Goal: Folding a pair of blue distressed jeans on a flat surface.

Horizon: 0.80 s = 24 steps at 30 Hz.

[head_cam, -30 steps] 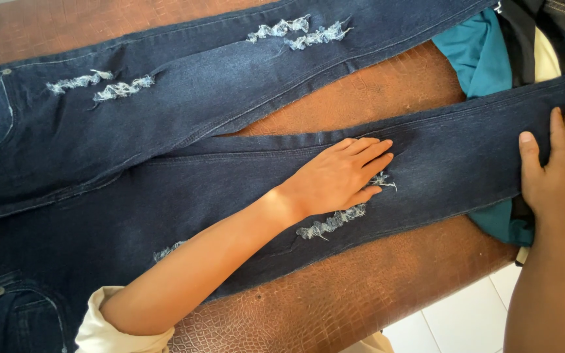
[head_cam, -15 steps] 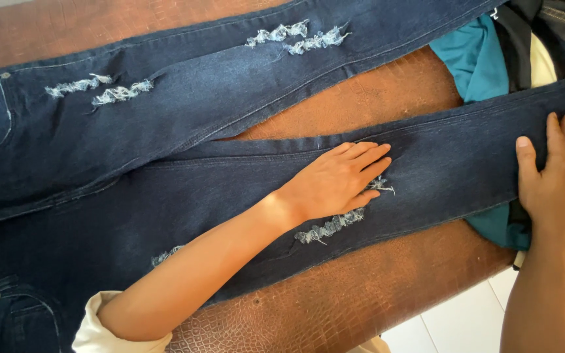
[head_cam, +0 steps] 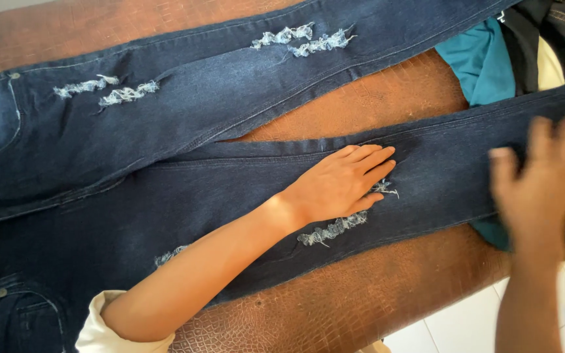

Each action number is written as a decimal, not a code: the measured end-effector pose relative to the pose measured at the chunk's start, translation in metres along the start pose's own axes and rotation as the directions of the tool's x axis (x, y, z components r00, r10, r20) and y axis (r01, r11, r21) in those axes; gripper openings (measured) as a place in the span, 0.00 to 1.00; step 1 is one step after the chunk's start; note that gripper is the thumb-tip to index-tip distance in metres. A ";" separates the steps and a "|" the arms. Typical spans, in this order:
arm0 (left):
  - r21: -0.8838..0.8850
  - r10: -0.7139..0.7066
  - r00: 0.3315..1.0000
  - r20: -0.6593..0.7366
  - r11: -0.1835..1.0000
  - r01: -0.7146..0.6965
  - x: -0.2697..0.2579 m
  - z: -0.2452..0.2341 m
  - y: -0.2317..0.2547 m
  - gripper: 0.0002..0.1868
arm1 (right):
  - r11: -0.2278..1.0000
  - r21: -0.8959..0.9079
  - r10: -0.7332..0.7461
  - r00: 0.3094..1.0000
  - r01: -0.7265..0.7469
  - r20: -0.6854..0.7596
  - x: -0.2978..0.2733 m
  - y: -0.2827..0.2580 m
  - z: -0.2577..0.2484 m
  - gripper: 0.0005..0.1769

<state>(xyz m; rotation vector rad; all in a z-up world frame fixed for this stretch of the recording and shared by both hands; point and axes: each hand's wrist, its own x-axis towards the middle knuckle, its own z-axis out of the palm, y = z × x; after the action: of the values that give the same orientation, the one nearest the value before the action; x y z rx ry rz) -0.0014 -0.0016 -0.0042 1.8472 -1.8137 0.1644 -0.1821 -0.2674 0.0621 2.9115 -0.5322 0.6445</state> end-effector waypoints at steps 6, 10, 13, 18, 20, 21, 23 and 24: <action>-0.072 -0.012 1.000 -0.019 0.997 0.011 0.000 -0.012 0.005 0.28 | 0.903 0.413 -0.258 0.918 0.119 0.300 0.004 -0.120 0.008 0.31; -0.085 -0.024 0.999 -0.030 0.996 0.021 -0.002 -0.002 0.000 0.28 | 0.930 0.276 -0.307 0.927 0.244 0.214 0.009 -0.088 0.024 0.31; -0.025 -0.008 1.000 -0.022 1.000 0.008 -0.003 0.008 -0.003 0.30 | 0.956 0.125 -0.284 0.940 0.264 0.187 0.014 -0.055 0.022 0.31; 0.017 0.001 1.000 -0.013 1.000 0.000 -0.003 0.007 -0.003 0.30 | 0.983 -0.174 -0.047 0.997 0.057 0.059 0.018 0.031 0.028 0.38; 0.033 0.008 1.000 -0.022 0.999 -0.007 -0.003 0.008 -0.002 0.31 | 0.991 -0.038 0.131 0.979 -0.127 0.155 0.026 0.042 0.026 0.40; 0.051 0.021 0.999 -0.031 0.999 -0.019 -0.002 0.008 -0.003 0.31 | 0.944 0.087 0.284 0.919 -0.318 0.275 0.031 0.047 0.025 0.43; 0.031 0.016 0.999 -0.032 0.999 -0.015 -0.001 0.009 -0.004 0.30 | 0.963 0.089 0.232 0.949 -0.256 0.213 0.027 0.050 0.030 0.41; 0.011 0.020 0.999 -0.028 1.000 -0.020 -0.001 0.010 -0.005 0.30 | 0.976 0.088 0.186 0.971 -0.201 0.148 0.023 0.052 0.033 0.40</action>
<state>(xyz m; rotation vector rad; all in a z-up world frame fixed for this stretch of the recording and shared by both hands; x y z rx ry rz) 0.0005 -0.0053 -0.0147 1.8258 -1.8159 0.2074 -0.1687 -0.3288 0.0439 3.0418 -0.8328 0.5049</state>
